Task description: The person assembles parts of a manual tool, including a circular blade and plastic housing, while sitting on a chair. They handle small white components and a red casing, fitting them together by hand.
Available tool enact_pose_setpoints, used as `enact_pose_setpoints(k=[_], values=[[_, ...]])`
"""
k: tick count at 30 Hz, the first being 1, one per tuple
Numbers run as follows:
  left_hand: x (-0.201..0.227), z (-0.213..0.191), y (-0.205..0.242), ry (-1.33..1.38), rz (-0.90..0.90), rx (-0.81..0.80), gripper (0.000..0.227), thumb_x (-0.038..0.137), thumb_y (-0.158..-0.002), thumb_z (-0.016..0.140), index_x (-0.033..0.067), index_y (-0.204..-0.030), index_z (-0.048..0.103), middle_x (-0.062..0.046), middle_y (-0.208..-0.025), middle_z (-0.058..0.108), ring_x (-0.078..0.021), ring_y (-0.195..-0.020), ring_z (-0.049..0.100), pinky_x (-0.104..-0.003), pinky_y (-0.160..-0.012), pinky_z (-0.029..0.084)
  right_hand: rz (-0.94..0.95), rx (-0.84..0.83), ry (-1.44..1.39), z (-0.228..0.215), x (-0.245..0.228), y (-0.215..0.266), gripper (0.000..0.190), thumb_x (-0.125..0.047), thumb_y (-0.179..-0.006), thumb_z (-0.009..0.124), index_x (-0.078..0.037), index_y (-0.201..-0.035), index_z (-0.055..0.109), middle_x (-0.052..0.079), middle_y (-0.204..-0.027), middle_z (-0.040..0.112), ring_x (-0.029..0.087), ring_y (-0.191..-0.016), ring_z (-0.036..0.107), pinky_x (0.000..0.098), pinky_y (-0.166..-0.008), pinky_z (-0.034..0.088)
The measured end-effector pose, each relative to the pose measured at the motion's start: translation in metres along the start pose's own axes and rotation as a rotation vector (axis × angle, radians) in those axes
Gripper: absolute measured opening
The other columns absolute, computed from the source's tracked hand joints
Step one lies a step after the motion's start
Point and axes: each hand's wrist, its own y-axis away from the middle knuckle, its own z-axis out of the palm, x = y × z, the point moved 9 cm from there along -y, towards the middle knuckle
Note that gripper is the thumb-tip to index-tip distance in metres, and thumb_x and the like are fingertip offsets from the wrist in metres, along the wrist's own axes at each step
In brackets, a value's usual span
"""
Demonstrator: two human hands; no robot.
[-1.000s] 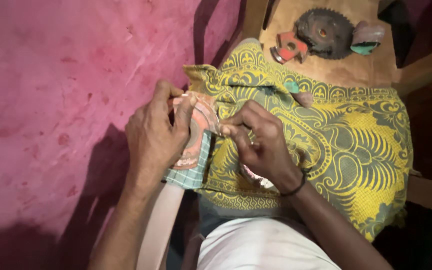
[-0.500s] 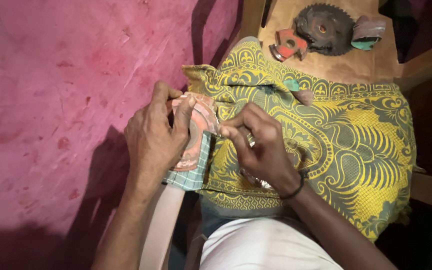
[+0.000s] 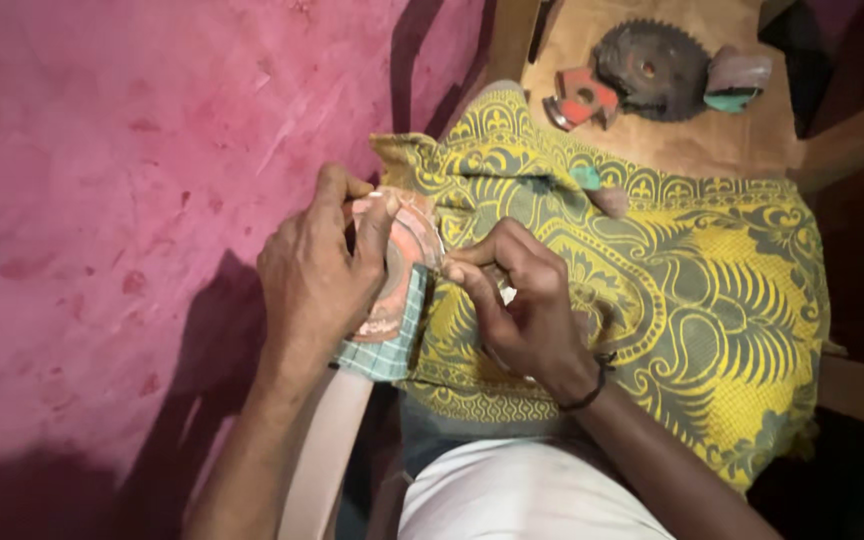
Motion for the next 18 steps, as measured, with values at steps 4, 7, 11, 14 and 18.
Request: enact_pose_setpoints(k=[4,7,11,14,18], values=[[0.001,0.004,0.009,-0.005,0.020,0.006,0.029,0.038,-0.105,0.061,0.0096,-0.110,0.057,-0.013,-0.087,0.076,-0.0399,-0.081,0.072,-0.054,-0.066,0.051,0.045,0.019,0.014,-0.002,0.004,0.010,0.004,-0.002,-0.095,0.071,0.001,-0.095,0.069,0.012,-0.088,0.066,0.023,-0.078,0.065,0.0331,-0.071,0.051],[0.002,0.000,0.002,-0.005,-0.001,0.002,0.029,0.038,-0.104,0.062,0.0102,-0.109,0.057,-0.012,-0.085,0.075,-0.0384,-0.080,0.073,-0.053,-0.065,0.052,0.061,0.015,0.006,0.001,0.004,0.005,0.006,-0.004,-0.093,0.074,0.000,-0.095,0.070,0.011,-0.084,0.064,0.022,-0.075,0.065,0.0326,-0.068,0.050],[0.002,0.003,0.002,-0.012,0.006,0.001,0.028,0.037,-0.104,0.062,0.0099,-0.109,0.057,-0.012,-0.084,0.075,-0.0387,-0.080,0.073,-0.053,-0.065,0.051,0.062,0.006,0.097,-0.001,0.011,0.009,0.008,-0.003,-0.093,0.075,0.001,-0.092,0.068,0.013,-0.085,0.063,0.023,-0.074,0.063,0.0334,-0.067,0.048],[0.002,0.005,0.010,-0.014,-0.015,-0.018,0.029,0.037,-0.105,0.061,0.0094,-0.109,0.056,-0.012,-0.084,0.075,-0.0384,-0.079,0.073,-0.052,-0.065,0.051,0.081,0.006,0.013,-0.002,0.013,0.019,0.005,-0.003,-0.095,0.072,0.001,-0.096,0.068,0.012,-0.087,0.063,0.020,-0.075,0.065,0.0317,-0.067,0.051],[-0.001,0.003,0.001,0.029,-0.002,-0.008,0.030,0.039,-0.104,0.062,0.0091,-0.107,0.055,-0.012,-0.083,0.075,-0.0369,-0.079,0.074,-0.050,-0.064,0.053,0.055,0.009,-0.018,0.001,0.014,0.007,0.003,-0.002,-0.094,0.072,0.000,-0.096,0.070,0.010,-0.084,0.063,0.020,-0.075,0.064,0.0328,-0.068,0.050]])
